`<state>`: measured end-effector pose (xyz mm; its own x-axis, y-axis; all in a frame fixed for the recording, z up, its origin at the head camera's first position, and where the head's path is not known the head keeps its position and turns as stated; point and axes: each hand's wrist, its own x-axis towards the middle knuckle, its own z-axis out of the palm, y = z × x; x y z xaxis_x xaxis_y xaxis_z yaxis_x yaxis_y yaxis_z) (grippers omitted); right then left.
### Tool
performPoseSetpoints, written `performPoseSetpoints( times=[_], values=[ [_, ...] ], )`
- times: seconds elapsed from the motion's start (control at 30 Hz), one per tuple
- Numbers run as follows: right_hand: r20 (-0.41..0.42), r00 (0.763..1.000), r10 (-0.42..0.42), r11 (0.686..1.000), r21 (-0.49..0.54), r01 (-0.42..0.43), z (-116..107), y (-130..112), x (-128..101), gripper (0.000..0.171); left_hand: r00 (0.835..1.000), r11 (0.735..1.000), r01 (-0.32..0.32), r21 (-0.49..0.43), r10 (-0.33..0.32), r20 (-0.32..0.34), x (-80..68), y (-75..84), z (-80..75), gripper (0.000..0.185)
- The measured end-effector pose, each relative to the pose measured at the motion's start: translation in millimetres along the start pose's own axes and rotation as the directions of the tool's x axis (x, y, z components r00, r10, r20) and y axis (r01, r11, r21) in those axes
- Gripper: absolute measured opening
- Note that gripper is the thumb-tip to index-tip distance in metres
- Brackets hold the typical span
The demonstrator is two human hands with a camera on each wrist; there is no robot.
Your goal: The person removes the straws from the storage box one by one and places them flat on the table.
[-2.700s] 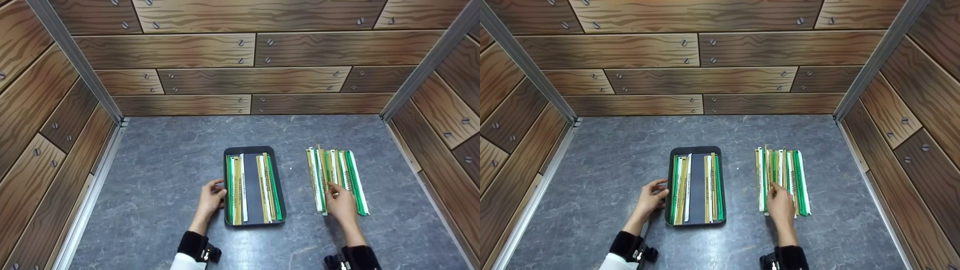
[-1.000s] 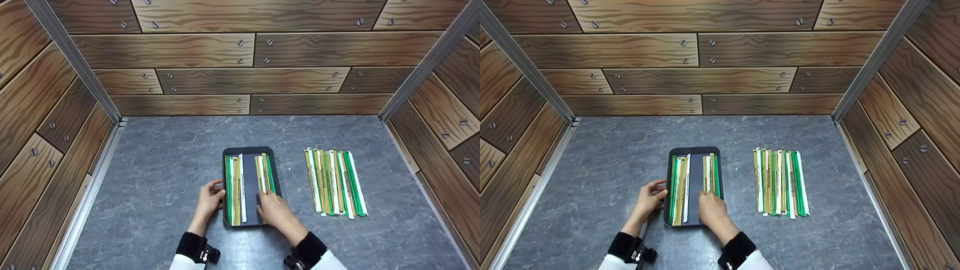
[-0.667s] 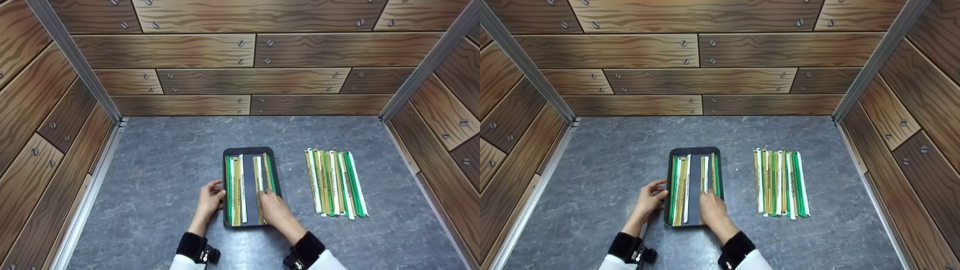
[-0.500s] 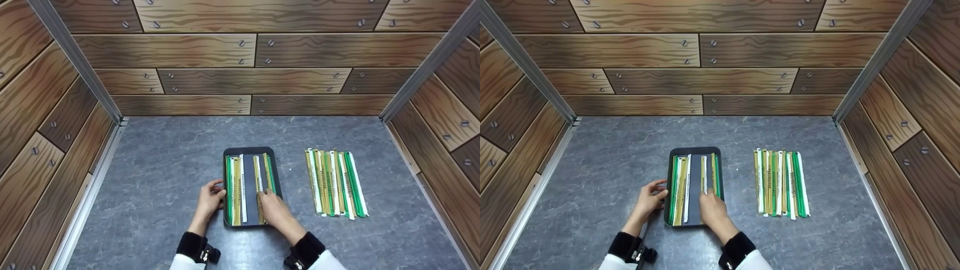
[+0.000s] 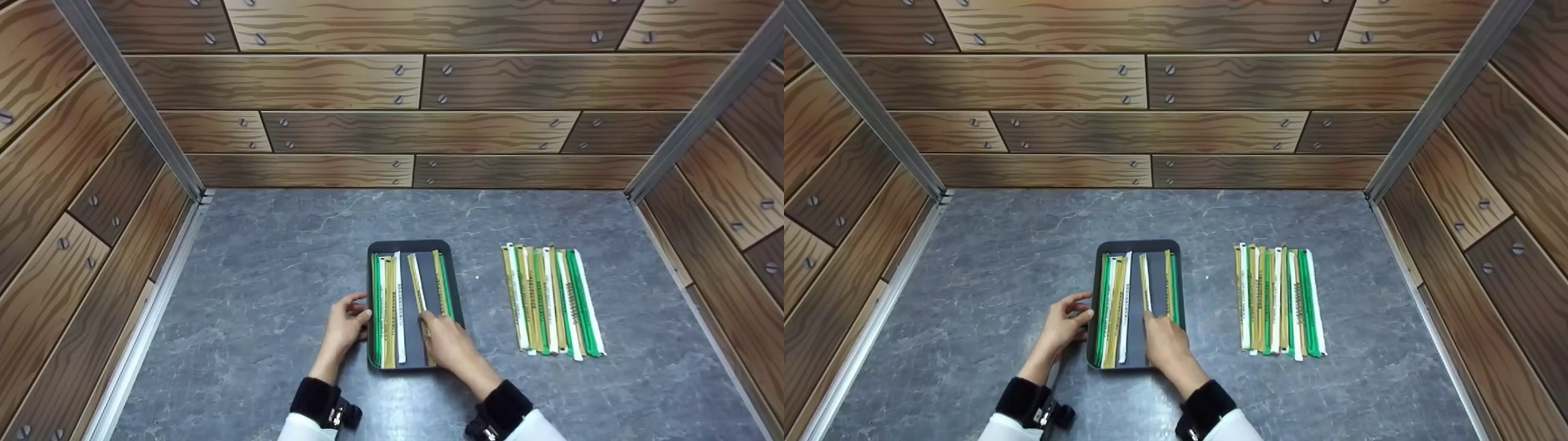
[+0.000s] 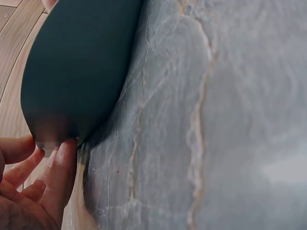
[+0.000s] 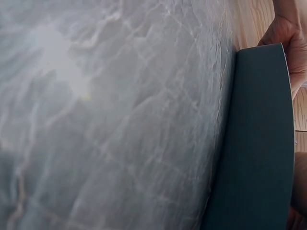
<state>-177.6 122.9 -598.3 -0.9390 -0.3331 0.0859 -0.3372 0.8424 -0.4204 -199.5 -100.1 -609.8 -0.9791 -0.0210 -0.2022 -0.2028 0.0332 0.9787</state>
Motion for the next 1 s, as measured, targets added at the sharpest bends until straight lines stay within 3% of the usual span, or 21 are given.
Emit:
performPoseSetpoints(
  times=[0.23,0.4,0.6,0.83,1.0],
  values=[
    [-0.084,0.996,-0.014,0.994,0.104,0.023,-5,3,-3,0.045,1.000,1.000,0.004,0.011,-0.004,-0.004,-0.4,-0.1,0.0,0.041],
    [-0.117,0.993,0.019,0.976,0.218,0.007,-18,5,-6,0.051,1.000,1.000,0.004,0.022,-0.004,-0.008,-0.8,0.3,0.0,0.041],
    [-0.141,0.989,0.055,0.967,0.254,-0.018,-34,13,-13,0.055,1.000,1.000,0.006,0.011,-0.006,-0.008,0.2,0.6,-0.8,0.041],
    [-0.108,0.981,0.162,0.952,0.278,-0.127,-53,27,-24,0.057,1.000,1.000,-0.019,0.014,0.019,0.009,-0.4,0.2,-1.3,0.041],
    [-0.097,0.961,0.259,0.927,0.306,-0.219,-67,48,-35,0.059,1.000,1.000,-0.008,0.017,0.008,0.001,-0.6,0.8,-0.6,0.041]
  ],
)
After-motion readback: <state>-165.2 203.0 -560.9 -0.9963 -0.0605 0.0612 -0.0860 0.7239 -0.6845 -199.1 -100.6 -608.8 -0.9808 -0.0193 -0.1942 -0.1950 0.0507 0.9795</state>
